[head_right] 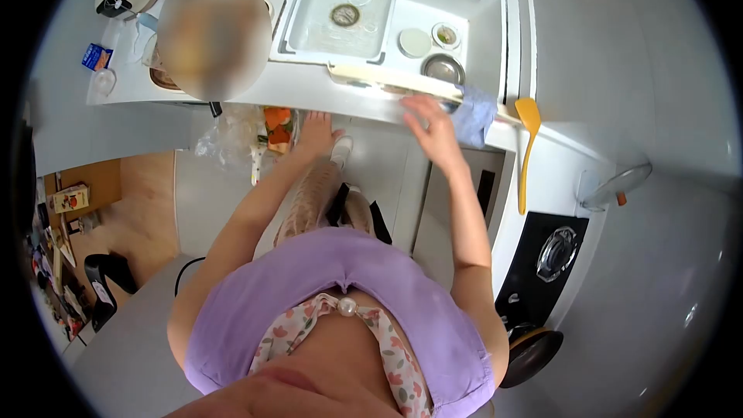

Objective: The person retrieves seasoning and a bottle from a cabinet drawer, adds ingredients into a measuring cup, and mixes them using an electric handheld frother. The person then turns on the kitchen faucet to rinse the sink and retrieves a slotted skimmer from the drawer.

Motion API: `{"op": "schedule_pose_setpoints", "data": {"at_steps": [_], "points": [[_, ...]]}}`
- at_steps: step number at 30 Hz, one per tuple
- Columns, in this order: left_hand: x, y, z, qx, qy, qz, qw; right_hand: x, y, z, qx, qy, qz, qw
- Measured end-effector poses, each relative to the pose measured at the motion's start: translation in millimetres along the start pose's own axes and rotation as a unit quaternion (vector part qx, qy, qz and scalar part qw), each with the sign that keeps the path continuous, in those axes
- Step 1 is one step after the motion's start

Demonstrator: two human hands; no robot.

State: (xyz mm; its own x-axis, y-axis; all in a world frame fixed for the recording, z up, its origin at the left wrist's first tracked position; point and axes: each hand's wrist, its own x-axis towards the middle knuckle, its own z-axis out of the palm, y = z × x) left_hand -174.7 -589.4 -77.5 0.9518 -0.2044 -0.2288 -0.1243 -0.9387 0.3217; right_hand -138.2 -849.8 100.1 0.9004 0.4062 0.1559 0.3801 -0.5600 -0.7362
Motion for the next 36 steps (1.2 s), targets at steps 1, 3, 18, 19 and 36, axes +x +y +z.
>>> {"op": "schedule_pose_setpoints", "data": {"at_steps": [1, 3, 18, 19, 36], "points": [[9, 4, -8, 0.003, -0.068, -0.028, 0.997, -24, -5, 6, 0.035, -0.020, 0.035, 0.999], [15, 7, -13, 0.026, -0.128, -0.053, 0.990, -67, -8, 19, 0.010, -0.036, 0.033, 0.999], [-109, -25, 24, -0.122, 0.161, 0.124, 0.971, -127, 32, 150, 0.086, -0.074, 0.173, 0.978], [-121, -29, 23, -0.134, 0.154, 0.120, 0.972, -121, 38, 166, 0.103, -0.070, 0.179, 0.976], [-262, -147, 3, -0.181, -0.023, 0.110, 0.977, -37, 64, 487, 0.319, -0.182, 0.293, 0.883]]}}
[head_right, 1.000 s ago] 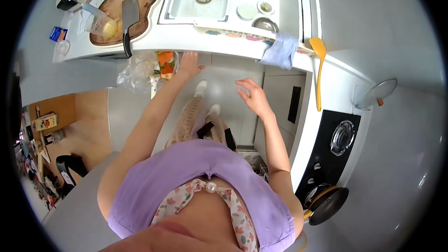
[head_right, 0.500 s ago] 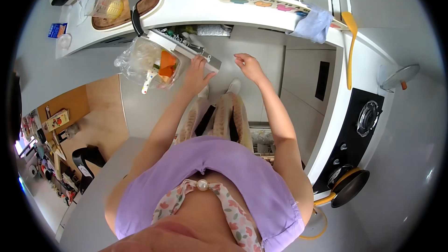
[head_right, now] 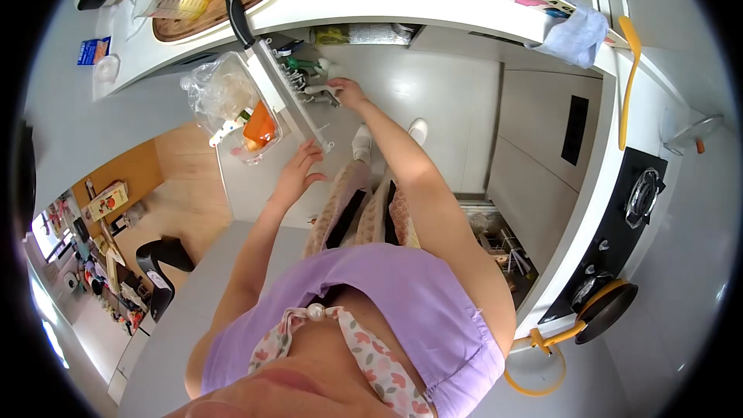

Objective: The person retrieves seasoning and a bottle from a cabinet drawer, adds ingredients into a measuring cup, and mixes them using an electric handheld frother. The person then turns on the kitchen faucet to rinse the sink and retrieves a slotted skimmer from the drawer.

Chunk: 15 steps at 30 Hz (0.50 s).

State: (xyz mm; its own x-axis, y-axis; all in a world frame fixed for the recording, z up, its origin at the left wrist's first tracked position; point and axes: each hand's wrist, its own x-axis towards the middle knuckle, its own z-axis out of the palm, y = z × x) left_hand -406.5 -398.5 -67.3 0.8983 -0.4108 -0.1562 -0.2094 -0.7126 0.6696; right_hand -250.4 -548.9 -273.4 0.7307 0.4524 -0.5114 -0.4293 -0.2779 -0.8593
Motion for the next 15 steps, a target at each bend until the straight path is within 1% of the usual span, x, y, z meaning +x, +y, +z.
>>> {"op": "schedule_pose_setpoints", "data": {"at_steps": [1, 4, 7, 10, 13, 15], "points": [[-5, -2, -4, 0.000, -0.006, 0.000, 1.000, 6, -8, 12, -0.127, -0.004, -0.060, 0.990], [-16, -7, -19, 0.008, -0.026, 0.001, 1.000, 25, -9, 37, -0.252, -0.028, -0.117, 0.960], [-22, -14, -26, 0.019, -0.041, 0.001, 0.999, 29, -10, 49, -0.437, -0.051, -0.162, 0.883], [-29, -18, -31, 0.022, -0.048, 0.003, 0.999, 36, -2, 48, -0.427, -0.088, -0.246, 0.866], [-33, -21, -38, 0.028, -0.048, 0.003, 0.998, 28, -14, 43, -0.405, -0.145, -0.237, 0.871], [-35, -23, -41, 0.027, -0.046, 0.006, 0.999, 26, -12, 44, -0.353, -0.148, -0.176, 0.907]]}}
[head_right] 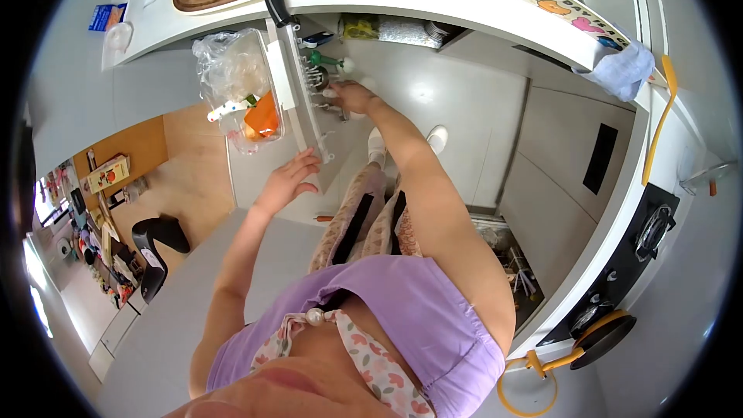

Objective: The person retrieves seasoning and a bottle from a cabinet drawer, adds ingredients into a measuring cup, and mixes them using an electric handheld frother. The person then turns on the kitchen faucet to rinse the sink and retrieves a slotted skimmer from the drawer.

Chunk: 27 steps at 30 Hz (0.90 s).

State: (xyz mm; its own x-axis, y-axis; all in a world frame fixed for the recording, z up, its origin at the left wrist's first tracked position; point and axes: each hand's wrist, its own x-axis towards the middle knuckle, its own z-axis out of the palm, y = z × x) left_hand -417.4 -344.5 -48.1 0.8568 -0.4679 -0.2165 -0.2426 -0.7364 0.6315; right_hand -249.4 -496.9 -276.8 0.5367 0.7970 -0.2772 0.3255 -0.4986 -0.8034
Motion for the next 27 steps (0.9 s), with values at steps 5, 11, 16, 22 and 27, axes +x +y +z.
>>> {"op": "schedule_pose_setpoints", "data": {"at_steps": [5, 11, 16, 22, 27], "points": [[-2, -1, -1, -0.003, -0.005, -0.001, 1.000, -26, 2, -13, 0.076, 0.039, -0.028, 0.996], [0, 1, 0, -0.019, 0.007, 0.007, 1.000, -58, -10, -29, 0.068, 0.029, 0.035, 0.997], [1, 4, 6, -0.029, 0.013, 0.001, 0.999, -72, -34, -45, 0.123, 0.016, 0.041, 0.991], [7, 4, 15, -0.024, 0.003, -0.005, 1.000, -95, -66, -73, 0.191, 0.091, 0.072, 0.975], [16, 5, 25, -0.024, 0.030, 0.031, 0.999, -153, -91, -99, 0.245, 0.201, 0.086, 0.945]]}}
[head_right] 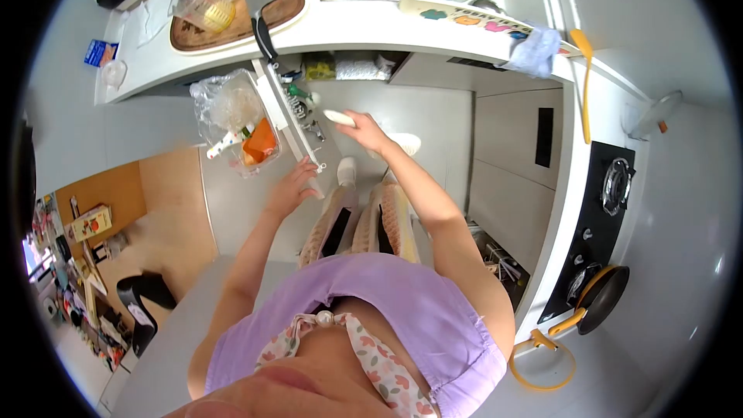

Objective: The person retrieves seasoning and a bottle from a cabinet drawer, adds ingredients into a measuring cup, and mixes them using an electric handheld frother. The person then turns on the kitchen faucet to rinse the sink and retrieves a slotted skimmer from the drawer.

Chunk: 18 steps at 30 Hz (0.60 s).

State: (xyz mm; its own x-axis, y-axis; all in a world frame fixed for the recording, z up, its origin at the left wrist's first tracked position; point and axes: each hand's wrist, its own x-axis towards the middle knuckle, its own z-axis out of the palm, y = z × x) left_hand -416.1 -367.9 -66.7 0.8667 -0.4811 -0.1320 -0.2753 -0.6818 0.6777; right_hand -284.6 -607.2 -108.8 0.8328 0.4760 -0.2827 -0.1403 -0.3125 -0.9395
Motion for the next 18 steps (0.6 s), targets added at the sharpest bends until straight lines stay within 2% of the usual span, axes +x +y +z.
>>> {"op": "schedule_pose_setpoints", "data": {"at_steps": [2, 7, 9, 13, 14, 18], "points": [[8, 10, 8, -0.010, 0.026, -0.007, 1.000, -31, -5, -16, -0.019, 0.024, 0.045, 0.998], [49, 30, 33, 0.026, 0.074, 0.017, 0.997, -115, -20, -36, -0.113, 0.176, 0.028, 0.977], [69, 41, 42, 0.062, 0.096, 0.034, 0.993, -147, -35, -42, -0.263, 0.238, 0.001, 0.935], [124, 52, 57, 0.113, 0.097, 0.075, 0.986, -207, -85, -48, -0.481, 0.387, 0.030, 0.786], [140, 54, 57, 0.111, 0.073, 0.070, 0.989, -220, -87, -50, -0.415, 0.397, 0.084, 0.814], [194, 59, 49, 0.181, 0.060, 0.072, 0.979, -258, -92, -51, -0.169, 0.476, 0.127, 0.854]]}}
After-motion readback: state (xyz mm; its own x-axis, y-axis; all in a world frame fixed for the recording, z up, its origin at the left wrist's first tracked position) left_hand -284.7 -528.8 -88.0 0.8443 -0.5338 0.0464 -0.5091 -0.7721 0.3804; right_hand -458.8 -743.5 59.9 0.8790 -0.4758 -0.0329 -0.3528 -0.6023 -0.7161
